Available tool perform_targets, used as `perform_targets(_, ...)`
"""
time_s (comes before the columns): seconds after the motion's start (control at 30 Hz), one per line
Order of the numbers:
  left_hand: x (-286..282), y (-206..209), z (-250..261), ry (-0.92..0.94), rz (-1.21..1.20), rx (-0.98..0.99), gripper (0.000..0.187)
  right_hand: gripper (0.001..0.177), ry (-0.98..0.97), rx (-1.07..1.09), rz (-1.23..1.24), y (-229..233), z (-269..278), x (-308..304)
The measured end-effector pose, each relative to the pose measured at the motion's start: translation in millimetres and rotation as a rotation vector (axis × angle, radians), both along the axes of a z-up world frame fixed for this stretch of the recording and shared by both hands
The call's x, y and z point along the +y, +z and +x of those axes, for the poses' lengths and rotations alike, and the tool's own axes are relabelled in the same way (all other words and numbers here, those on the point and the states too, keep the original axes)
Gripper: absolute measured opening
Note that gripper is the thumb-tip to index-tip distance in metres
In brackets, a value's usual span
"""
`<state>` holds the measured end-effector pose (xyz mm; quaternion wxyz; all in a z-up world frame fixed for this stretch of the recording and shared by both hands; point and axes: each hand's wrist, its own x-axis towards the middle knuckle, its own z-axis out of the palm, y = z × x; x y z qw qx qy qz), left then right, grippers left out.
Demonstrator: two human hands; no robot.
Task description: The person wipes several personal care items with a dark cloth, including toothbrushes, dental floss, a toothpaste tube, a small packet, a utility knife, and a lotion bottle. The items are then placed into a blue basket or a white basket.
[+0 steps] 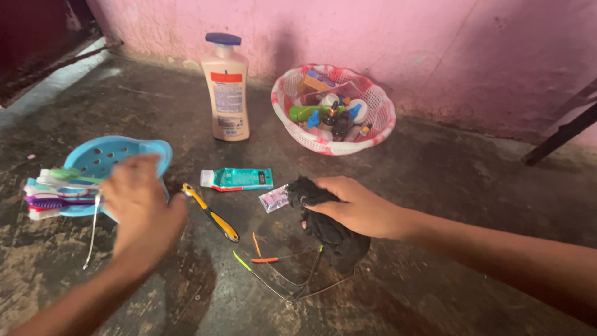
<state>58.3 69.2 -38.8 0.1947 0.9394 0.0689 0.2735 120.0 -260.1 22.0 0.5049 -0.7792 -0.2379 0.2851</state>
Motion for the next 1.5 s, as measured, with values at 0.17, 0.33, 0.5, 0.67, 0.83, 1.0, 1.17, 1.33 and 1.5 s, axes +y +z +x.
perform_targets(0.17,-48,-1,-28,-0.718,0.372,0.290,0.051,0.029,0.008,0.050,0.009,0,-3,-4)
perform_targets(0.33,-98,-25,-41,-0.950,0.449,0.523,0.052,0.028,0.002,0.044,0.004,-5,0,-10)
perform_targets(0.5,-116,-53,-33,-1.026,0.565,0.459,0.057,0.029,-0.009,-0.008,-0.010,-10,4,-16)
perform_targets(0.67,-127,-65,-35,-1.041,0.359,0.600,0.028,0.031,-0.027,0.022,0.019,-15,7,-24)
perform_targets(0.83,-134,-68,-30,-0.962,0.574,0.559,0.047,0.033,-0.077,0.023,0.021,-21,11,-32)
perform_targets(1.0,-130,-56,-24,-0.969,0.523,0.377,0.053,0.060,-0.434,-0.148,-0.325,-23,12,-35)
perform_targets(1.17,-126,-22,-30,-0.849,0.122,0.307,0.058,0.041,-0.005,-0.375,-0.167,-5,-1,-32)
perform_targets(1.33,-131,8,-26,-0.677,-0.442,0.278,0.012,0.052,0.225,-0.595,-0.104,16,-25,-17)
perform_targets(1.5,-114,24,-33,-0.686,-0.654,0.461,0.026,0.026,0.141,-0.462,-0.109,20,-29,-10)
